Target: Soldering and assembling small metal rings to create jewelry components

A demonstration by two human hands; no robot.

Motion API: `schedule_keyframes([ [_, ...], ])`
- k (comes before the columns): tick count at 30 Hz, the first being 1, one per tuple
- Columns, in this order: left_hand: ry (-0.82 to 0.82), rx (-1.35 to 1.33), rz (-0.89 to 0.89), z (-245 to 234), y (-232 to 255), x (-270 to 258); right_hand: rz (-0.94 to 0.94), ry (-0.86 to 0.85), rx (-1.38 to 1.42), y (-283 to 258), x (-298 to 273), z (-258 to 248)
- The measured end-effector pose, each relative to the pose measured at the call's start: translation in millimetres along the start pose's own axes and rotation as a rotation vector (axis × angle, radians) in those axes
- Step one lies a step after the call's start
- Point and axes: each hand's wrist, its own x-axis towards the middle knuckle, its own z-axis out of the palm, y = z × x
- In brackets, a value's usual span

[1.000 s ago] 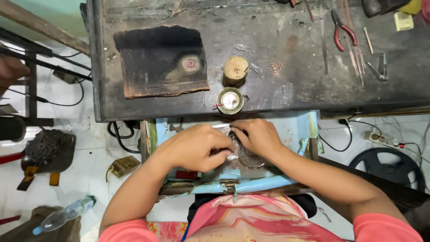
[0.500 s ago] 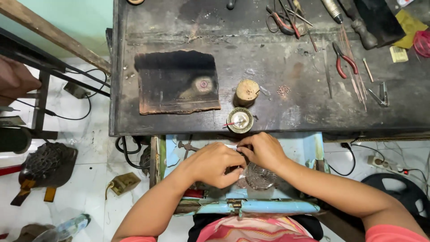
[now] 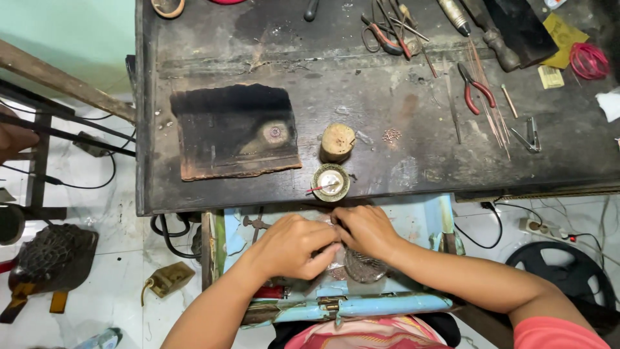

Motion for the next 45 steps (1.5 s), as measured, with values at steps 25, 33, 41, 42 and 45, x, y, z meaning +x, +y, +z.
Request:
schedule_keyframes([
  [25,0.583,-0.149,-0.438,27,23,6,-0.157,0.724,0.423,-54,-49,-40],
  [33,0.833,0.311,-0.410,-30,-51,-16,-0.217,0.819,0.546,-31,-25,-33],
  [41,0.871,0.851,-0.321,-44,-77,-19,-0.147,0.888,0.601,-11,-22,-37],
  [42,0.885,0.845,-0.305,-45,-77,-15,-0.142,0.889,0.606,-10,-21,-37],
  [45,0.870,0.860,-0.313,-44,-79,-14,-0.135,0.889,0.621,-9,-21,-38],
])
